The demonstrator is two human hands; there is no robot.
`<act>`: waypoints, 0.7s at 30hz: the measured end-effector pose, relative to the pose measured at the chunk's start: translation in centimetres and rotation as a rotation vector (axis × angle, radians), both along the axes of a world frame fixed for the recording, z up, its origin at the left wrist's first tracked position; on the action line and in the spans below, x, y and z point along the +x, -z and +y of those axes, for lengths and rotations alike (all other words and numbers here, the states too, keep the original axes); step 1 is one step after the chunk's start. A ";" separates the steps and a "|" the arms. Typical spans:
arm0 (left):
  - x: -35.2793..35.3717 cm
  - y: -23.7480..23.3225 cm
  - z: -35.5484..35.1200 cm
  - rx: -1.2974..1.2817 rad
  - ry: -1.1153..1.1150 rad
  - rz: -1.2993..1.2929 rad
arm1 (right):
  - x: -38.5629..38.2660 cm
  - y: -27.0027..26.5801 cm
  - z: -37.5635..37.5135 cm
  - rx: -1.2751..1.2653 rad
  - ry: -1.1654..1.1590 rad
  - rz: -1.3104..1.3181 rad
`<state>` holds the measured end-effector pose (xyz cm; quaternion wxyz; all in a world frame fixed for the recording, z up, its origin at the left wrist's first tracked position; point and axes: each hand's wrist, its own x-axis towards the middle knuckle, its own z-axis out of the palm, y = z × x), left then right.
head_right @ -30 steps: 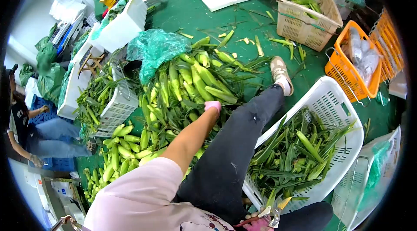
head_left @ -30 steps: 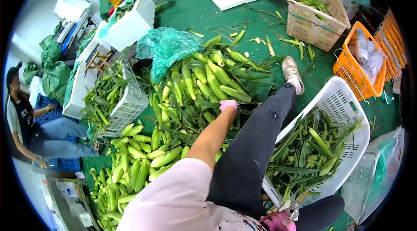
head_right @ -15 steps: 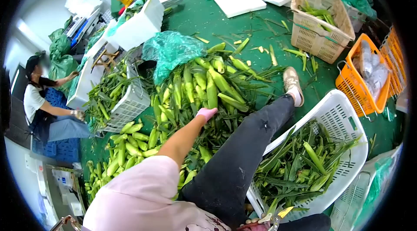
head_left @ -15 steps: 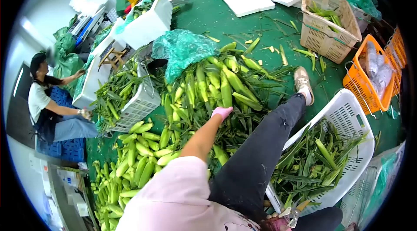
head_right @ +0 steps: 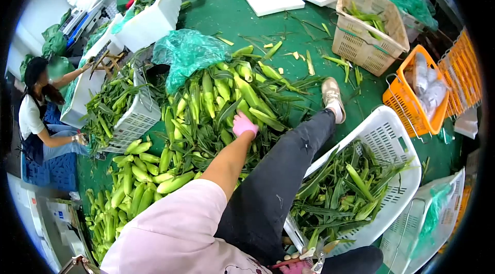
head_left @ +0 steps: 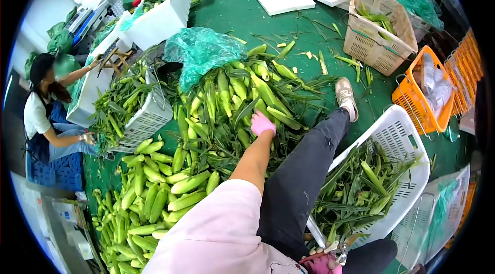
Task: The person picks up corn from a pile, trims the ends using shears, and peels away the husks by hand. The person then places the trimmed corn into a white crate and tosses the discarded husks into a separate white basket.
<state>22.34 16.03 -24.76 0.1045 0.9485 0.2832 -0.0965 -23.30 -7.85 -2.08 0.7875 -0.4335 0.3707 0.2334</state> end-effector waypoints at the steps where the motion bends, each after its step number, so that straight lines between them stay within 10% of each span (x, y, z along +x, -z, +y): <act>1: 1.0 -0.3 0.3 -0.085 -0.083 0.021 | 0.2 0.1 0.0 0.001 0.000 -0.004; 6: 5.9 4.1 4.3 -0.621 -0.340 0.242 | 0.5 0.2 0.3 0.011 0.003 -0.017; 10: 3.7 0.0 -1.7 -0.502 -0.598 0.086 | 0.7 0.3 0.4 0.007 0.010 -0.029; 16: 0.8 9.0 1.8 -1.277 -0.397 -0.103 | 0.2 -0.1 0.1 0.006 0.113 -0.051; 18: -2.4 -0.5 4.0 -1.720 -0.549 0.255 | 0.1 -0.6 -0.1 -0.001 0.164 -0.123; 21: -8.8 -11.1 6.1 -1.626 -0.016 -0.111 | 1.4 -2.3 -0.5 -0.050 0.197 -0.316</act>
